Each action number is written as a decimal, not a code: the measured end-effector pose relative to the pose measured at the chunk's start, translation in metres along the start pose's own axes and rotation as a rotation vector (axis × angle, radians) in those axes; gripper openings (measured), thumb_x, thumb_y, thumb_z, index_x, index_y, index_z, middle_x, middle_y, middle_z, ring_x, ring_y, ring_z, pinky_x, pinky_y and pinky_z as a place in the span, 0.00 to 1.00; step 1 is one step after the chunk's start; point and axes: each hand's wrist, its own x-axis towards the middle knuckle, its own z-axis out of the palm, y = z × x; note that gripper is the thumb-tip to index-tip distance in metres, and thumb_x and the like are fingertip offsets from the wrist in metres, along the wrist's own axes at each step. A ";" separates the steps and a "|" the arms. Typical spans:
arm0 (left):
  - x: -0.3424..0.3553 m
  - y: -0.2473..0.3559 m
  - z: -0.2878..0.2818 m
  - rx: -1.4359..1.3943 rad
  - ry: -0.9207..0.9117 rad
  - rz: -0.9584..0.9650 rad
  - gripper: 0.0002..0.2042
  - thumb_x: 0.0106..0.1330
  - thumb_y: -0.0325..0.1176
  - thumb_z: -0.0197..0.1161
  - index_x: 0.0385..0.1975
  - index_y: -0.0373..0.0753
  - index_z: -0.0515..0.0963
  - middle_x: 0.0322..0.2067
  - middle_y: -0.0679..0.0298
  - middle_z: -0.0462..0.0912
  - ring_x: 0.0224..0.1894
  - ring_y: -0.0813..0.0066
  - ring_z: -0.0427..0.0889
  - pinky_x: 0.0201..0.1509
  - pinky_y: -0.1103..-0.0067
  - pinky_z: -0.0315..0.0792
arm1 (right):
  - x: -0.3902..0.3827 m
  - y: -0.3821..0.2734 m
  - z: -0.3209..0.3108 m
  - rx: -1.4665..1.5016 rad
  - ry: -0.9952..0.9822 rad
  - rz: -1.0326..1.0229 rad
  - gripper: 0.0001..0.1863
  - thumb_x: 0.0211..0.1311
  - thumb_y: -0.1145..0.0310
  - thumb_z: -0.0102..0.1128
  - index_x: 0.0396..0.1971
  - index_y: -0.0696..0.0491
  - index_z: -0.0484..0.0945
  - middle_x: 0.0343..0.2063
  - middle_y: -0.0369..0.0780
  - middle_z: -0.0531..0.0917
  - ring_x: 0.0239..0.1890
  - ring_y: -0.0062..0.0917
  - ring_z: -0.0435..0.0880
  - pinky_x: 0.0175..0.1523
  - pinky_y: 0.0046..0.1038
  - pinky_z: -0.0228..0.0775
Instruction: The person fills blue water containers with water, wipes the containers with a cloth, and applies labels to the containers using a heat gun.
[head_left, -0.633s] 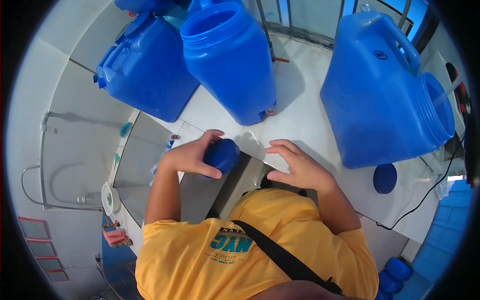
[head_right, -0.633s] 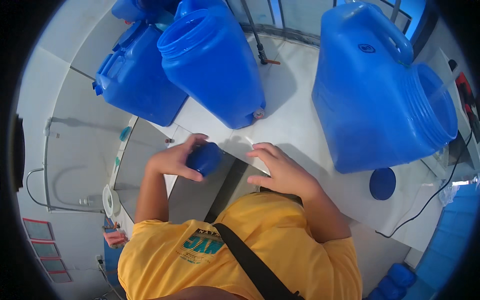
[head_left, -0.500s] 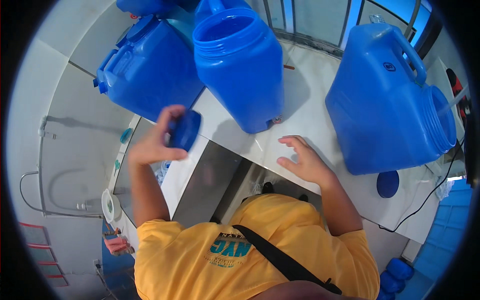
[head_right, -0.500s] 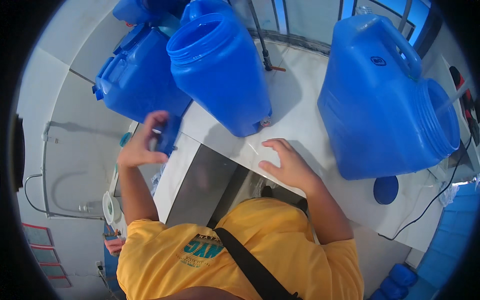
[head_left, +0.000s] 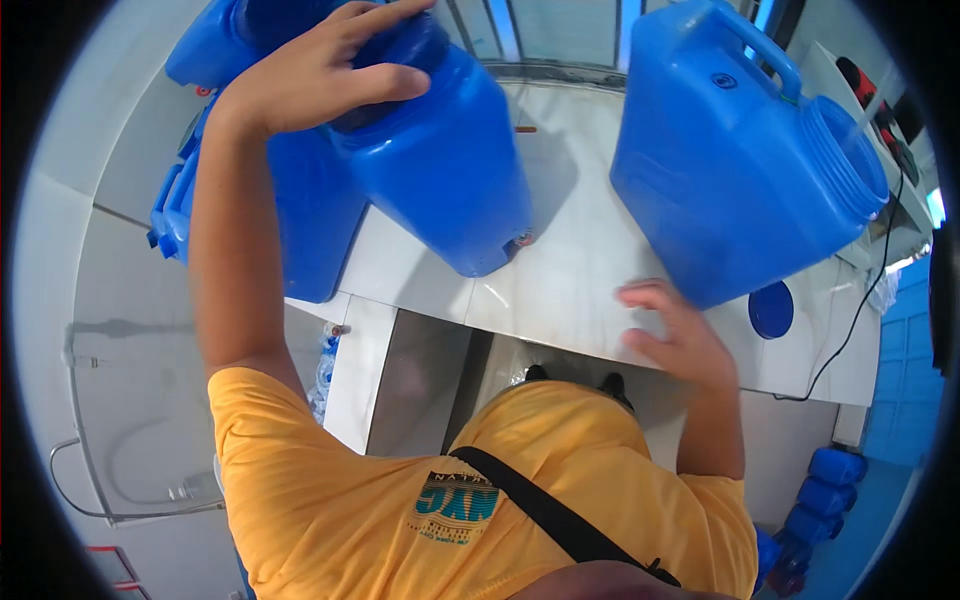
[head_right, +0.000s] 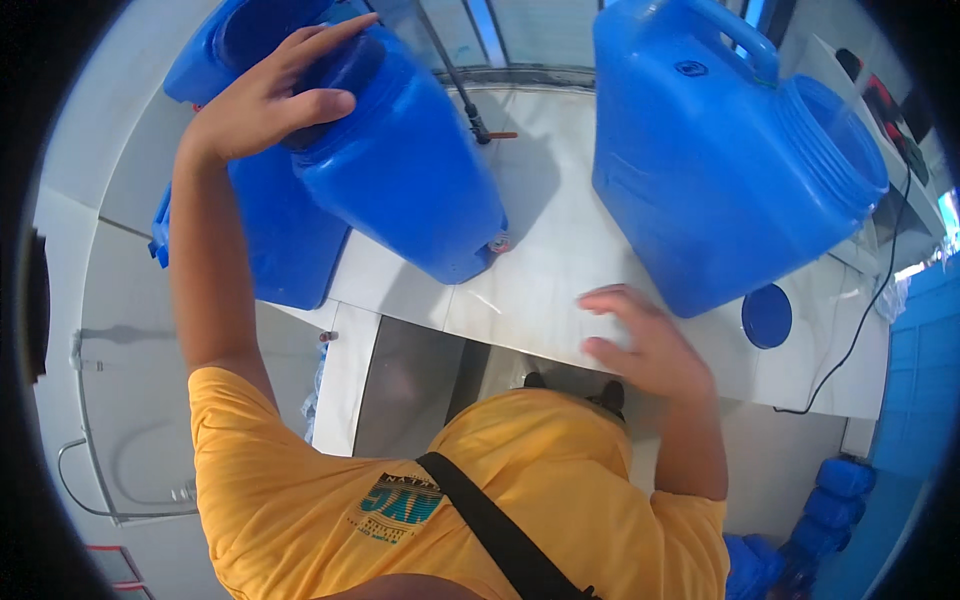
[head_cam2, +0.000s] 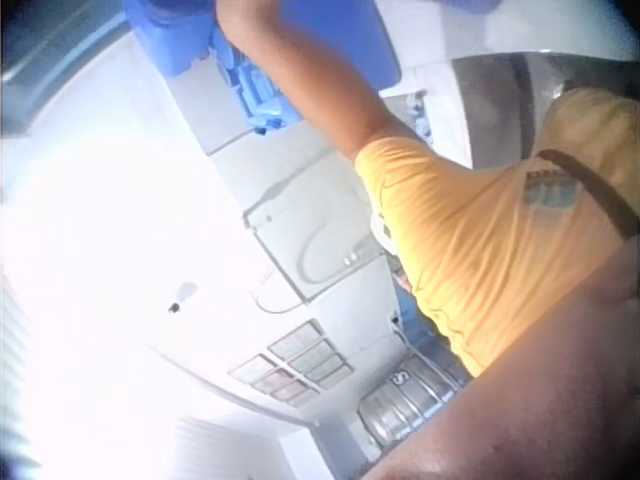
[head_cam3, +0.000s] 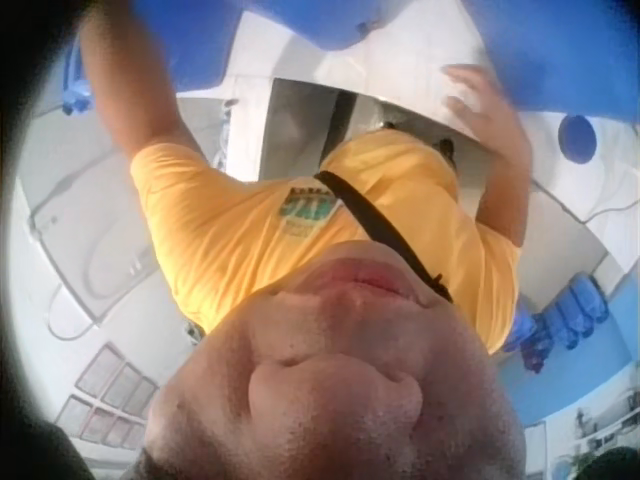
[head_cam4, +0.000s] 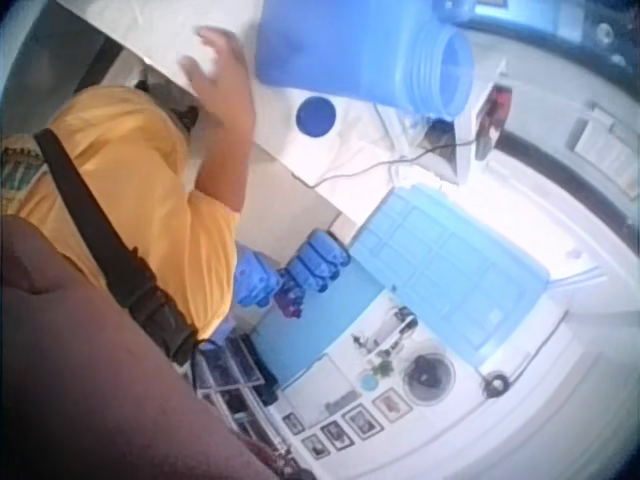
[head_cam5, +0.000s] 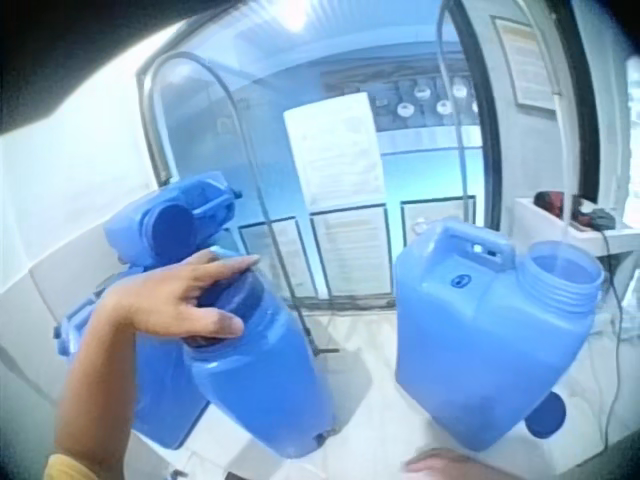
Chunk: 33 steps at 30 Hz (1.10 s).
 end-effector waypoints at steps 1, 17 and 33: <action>0.011 0.005 0.005 0.020 0.003 0.070 0.41 0.54 0.55 0.61 0.72 0.52 0.63 0.67 0.53 0.63 0.68 0.53 0.64 0.72 0.63 0.58 | -0.027 0.012 -0.019 -0.015 0.114 0.022 0.22 0.59 0.69 0.67 0.54 0.54 0.76 0.52 0.41 0.79 0.55 0.30 0.78 0.60 0.31 0.70; 0.026 0.016 0.024 0.052 0.066 -0.471 0.41 0.55 0.62 0.53 0.73 0.58 0.60 0.71 0.51 0.58 0.71 0.45 0.59 0.72 0.54 0.53 | -0.127 0.178 -0.333 -0.418 0.849 0.210 0.18 0.66 0.61 0.62 0.51 0.56 0.80 0.45 0.42 0.85 0.48 0.27 0.83 0.54 0.27 0.73; 0.039 0.033 0.029 -0.003 0.058 -0.409 0.31 0.72 0.60 0.43 0.70 0.51 0.64 0.69 0.50 0.61 0.71 0.51 0.58 0.76 0.64 0.49 | -0.016 0.363 -0.425 -1.467 0.572 0.540 0.19 0.59 0.55 0.56 0.45 0.46 0.85 0.44 0.45 0.86 0.50 0.40 0.82 0.56 0.49 0.64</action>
